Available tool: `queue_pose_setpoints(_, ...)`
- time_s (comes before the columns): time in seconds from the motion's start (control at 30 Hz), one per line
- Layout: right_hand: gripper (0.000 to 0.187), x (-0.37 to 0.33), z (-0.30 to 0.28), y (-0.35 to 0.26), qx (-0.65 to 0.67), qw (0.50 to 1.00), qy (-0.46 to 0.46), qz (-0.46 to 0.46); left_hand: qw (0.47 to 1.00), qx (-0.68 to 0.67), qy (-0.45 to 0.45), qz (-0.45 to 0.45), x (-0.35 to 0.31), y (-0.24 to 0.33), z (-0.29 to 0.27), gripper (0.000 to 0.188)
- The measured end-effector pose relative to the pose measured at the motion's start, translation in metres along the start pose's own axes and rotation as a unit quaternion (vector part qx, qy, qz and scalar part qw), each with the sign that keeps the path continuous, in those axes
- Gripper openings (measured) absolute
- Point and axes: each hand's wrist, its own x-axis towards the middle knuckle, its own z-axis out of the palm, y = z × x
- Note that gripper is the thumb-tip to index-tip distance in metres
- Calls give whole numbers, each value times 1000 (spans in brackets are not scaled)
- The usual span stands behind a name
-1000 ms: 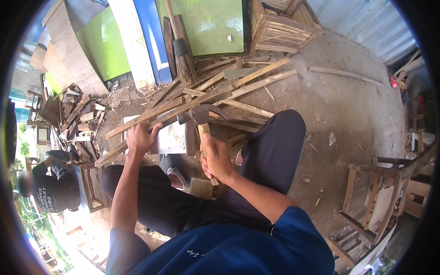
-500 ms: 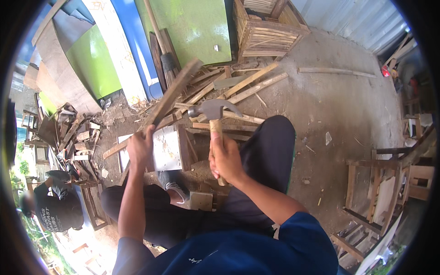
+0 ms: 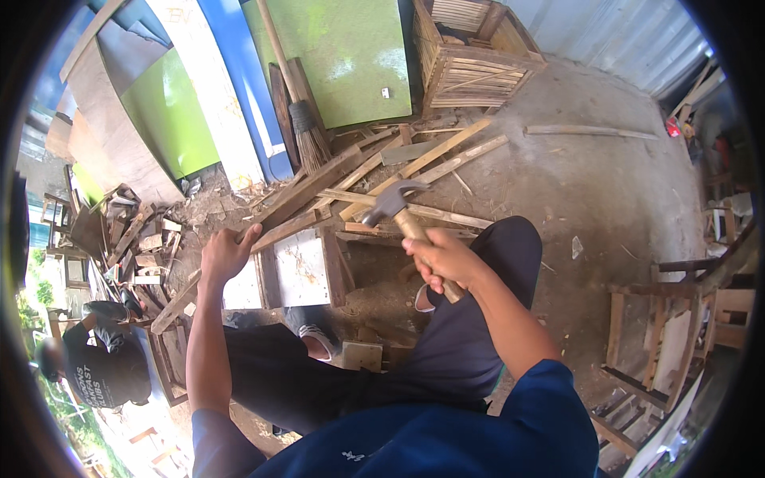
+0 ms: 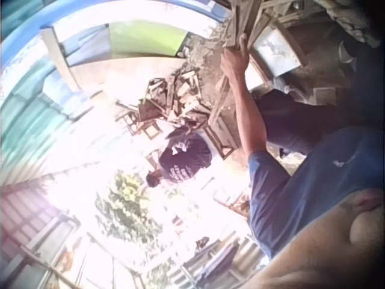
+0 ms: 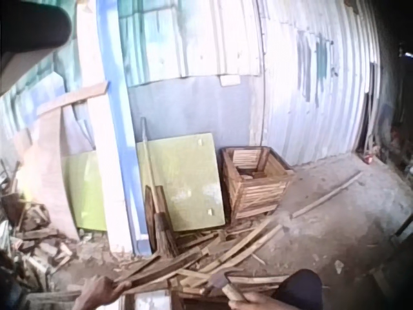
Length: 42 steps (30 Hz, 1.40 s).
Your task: The person sits on the floor and uses a hammer to repeatedly strike and break wooden planks into smaller pieces. The person handles the wood pieces by hand, repositioning them between strikes.
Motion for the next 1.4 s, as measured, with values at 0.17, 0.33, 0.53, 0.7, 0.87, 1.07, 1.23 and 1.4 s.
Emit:
queue_pose_setpoints(0.17, 30, -4, 13, 0, -2, 975, -212, 62, 999, -20, 17, 19, 4, 9, 1, 91)
queue_pose_setpoints(0.33, 33, 1, 22, 2, -1, 950, -301, 88, 997, 20, 46, 53, -5, 14, 1, 86)
queue_pose_setpoints(0.53, 32, -11, 17, -3, 63, 944, -314, 73, 993, 19, 48, 105, -16, 21, 5, 77)
queue_pose_setpoints(0.7, 30, -21, 13, -10, 86, 945, -307, 72, 990, 35, 63, 125, -24, 25, 9, 73)
queue_pose_setpoints(0.87, 29, -25, 9, -9, 87, 948, -297, 74, 987, 48, 59, 143, -26, 27, 12, 66)
queue_pose_setpoints(1.07, 28, -28, 2, -6, 122, 950, -281, 65, 986, 49, 74, 144, -26, 24, 12, 67)
queue_pose_setpoints(1.23, 27, -33, -5, -5, 127, 959, -250, 37, 986, 43, 80, 142, -24, 21, 9, 67)
queue_pose_setpoints(1.4, 35, -28, 5, -1, 134, 970, -202, -22, 988, 28, 62, 135, -23, 33, 11, 69)
